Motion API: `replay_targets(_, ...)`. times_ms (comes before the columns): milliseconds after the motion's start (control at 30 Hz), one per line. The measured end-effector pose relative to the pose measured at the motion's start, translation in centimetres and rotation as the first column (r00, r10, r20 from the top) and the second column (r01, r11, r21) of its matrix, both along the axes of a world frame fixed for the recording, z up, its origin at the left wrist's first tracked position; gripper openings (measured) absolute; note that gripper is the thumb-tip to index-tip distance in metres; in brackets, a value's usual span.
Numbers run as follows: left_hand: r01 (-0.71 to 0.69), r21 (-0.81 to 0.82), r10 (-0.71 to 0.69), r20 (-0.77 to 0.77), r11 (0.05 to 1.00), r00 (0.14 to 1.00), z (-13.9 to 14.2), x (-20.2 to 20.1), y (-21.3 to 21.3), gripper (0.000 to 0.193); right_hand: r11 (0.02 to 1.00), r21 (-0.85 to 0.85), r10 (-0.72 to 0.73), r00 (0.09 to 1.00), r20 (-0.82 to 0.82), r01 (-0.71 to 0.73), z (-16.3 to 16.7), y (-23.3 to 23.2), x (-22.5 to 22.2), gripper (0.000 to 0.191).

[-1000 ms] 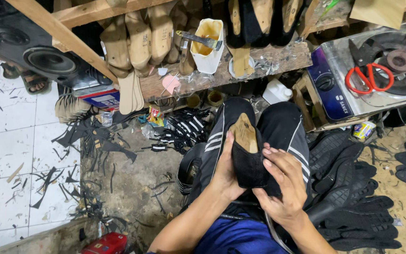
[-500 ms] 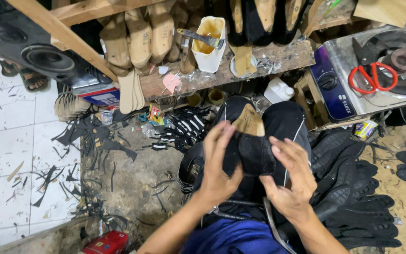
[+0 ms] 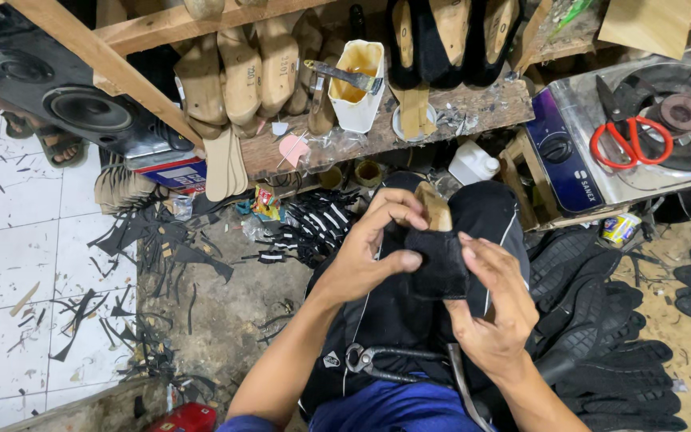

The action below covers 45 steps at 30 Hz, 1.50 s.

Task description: The person sits on the floor and hammers a black shoe upper over a wooden shoe last, working the material around the toe and edges. They use pliers to pull and trim the upper material, press the edges by hand, and finally pull the wooden last out of the shaped shoe.

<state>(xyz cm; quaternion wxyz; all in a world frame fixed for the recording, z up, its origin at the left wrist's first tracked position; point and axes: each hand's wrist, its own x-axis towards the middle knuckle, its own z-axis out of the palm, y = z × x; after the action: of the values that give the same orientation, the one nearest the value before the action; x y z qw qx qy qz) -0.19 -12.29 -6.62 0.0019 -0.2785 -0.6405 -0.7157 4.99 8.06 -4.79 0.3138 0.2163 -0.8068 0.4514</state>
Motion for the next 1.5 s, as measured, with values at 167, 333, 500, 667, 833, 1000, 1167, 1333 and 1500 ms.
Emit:
replay_targets(167, -0.278, -0.289, 0.138, -0.423, 0.916, 0.895, -0.9, -2.2, 1.7, 0.105, 0.999, -0.041, -0.018, 0.996, 0.082, 0.022, 0.5, 0.6, -1.3, 0.055)
replay_targets(333, -0.387, -0.254, 0.211, -0.523, 0.886, 0.826, 0.0, -4.3, 3.8, 0.11, 0.991, -0.137, 0.027, 0.982, 0.186, -0.001, 0.3, 0.9, -2.3, 0.065)
replay_targets(500, -0.199, -0.48, 0.105, -0.214, 0.854, 0.971, 1.8, -4.5, 4.5, 0.109, 0.92, -0.39, 0.184, 0.93, 0.318, -0.049, -0.7, 4.1, -2.9, 0.084)
replay_targets(667, 0.058, -0.648, -0.132, -0.066, 0.76, 0.989, 0.7, -6.7, 6.3, 0.105, 0.79, -0.612, 0.296, 0.891, 0.345, -0.026, -3.5, 7.9, -3.6, 0.06)
replay_targets(833, 0.057, -0.766, -0.049, 0.033, 0.64, 0.998, -2.9, -6.2, 9.3, 0.105, 0.722, -0.677, 0.425, 0.68, 0.598, 0.144, -7.4, 11.2, -5.2, 0.05)
replay_targets(1000, -0.242, -0.587, -0.082, -0.47, 0.772, 0.879, -5.0, -4.4, 9.8, 0.072, 0.713, -0.693, 0.5, 0.616, 0.609, 0.107, -8.9, 13.0, -6.3, 0.047)
replay_targets(1167, -0.317, -0.606, -0.146, -0.591, 0.729, 0.793, -5.2, -4.9, 9.4, 0.064, 0.707, -0.705, 0.587, 0.503, 0.634, 0.063, -8.2, 13.3, -8.3, 0.046)
replay_targets(1333, -0.271, -0.617, -0.127, -0.523, 0.738, 0.843, -5.2, -5.1, 9.3, 0.063, 0.679, -0.734, 0.669, 0.389, 0.634, 0.028, -7.3, 13.8, -10.1, 0.05)
replay_targets(1500, -0.315, -0.638, -0.114, -0.538, 0.703, 0.835, -5.4, -5.2, 9.4, 0.062, 0.661, -0.748, 0.712, 0.267, 0.65, 0.059, -7.3, 14.2, -12.0, 0.052)
